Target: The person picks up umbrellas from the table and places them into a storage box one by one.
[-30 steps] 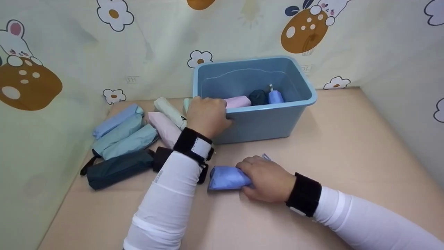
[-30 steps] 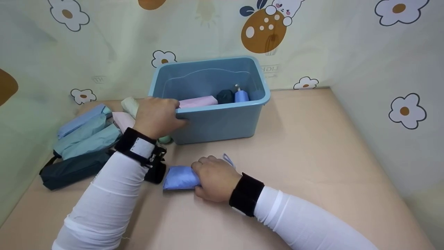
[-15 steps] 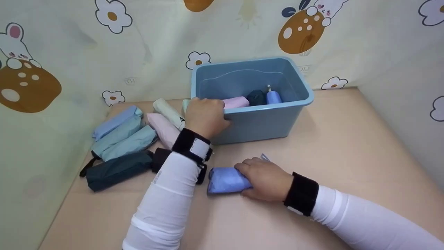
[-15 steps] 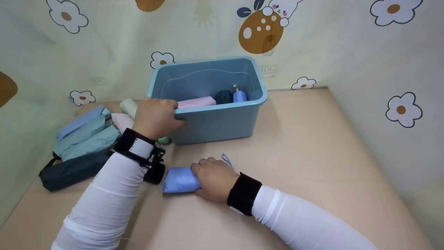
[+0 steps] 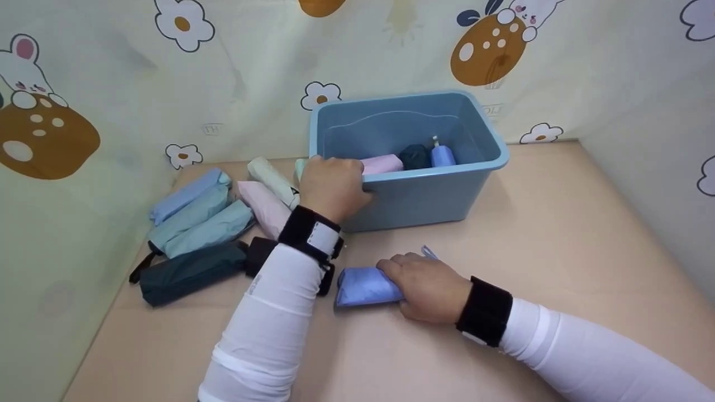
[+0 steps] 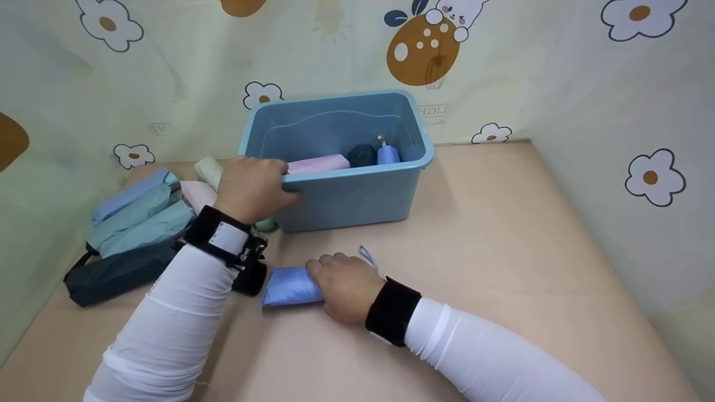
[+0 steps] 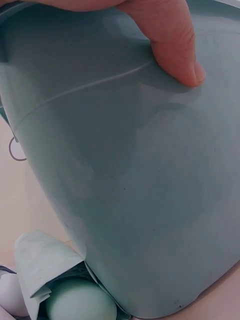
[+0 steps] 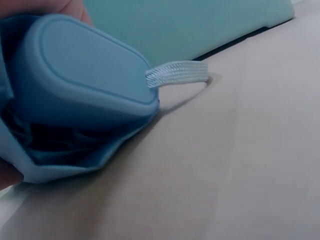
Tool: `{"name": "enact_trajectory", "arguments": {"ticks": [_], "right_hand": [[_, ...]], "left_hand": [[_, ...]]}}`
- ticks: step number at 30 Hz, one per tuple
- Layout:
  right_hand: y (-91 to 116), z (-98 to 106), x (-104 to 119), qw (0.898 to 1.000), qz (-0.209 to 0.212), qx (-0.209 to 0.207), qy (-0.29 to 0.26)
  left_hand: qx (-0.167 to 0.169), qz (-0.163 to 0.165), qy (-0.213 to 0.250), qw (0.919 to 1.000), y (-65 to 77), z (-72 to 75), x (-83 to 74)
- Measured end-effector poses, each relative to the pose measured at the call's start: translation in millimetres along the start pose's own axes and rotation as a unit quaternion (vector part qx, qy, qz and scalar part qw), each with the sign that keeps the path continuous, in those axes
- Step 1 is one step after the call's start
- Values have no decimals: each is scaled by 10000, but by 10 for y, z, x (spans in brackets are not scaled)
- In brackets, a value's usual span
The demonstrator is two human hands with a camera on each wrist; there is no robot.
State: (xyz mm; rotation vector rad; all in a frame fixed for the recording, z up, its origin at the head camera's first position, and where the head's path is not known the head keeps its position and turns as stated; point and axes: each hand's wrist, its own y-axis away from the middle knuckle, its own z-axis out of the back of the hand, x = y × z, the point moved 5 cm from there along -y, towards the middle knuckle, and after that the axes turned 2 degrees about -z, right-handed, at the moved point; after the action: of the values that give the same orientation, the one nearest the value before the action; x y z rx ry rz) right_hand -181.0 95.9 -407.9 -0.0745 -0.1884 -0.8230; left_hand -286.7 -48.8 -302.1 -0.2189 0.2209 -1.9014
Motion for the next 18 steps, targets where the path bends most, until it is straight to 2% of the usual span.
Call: {"name": "enact_trajectory", "arguments": {"ticks": [6,13,18], "right_hand": [[-5,-2,-43,9998,-27,-165,83],[6,25,-70,9977,208,-575,282],[8,24,-72,9975,220,-622,266]], "left_hand": [[32,1,22,10000,-6,-7,0],[-77,-45,21,10000,-6,-8,-3],[-146,-50,24,9999,1,-1,-3]]}}
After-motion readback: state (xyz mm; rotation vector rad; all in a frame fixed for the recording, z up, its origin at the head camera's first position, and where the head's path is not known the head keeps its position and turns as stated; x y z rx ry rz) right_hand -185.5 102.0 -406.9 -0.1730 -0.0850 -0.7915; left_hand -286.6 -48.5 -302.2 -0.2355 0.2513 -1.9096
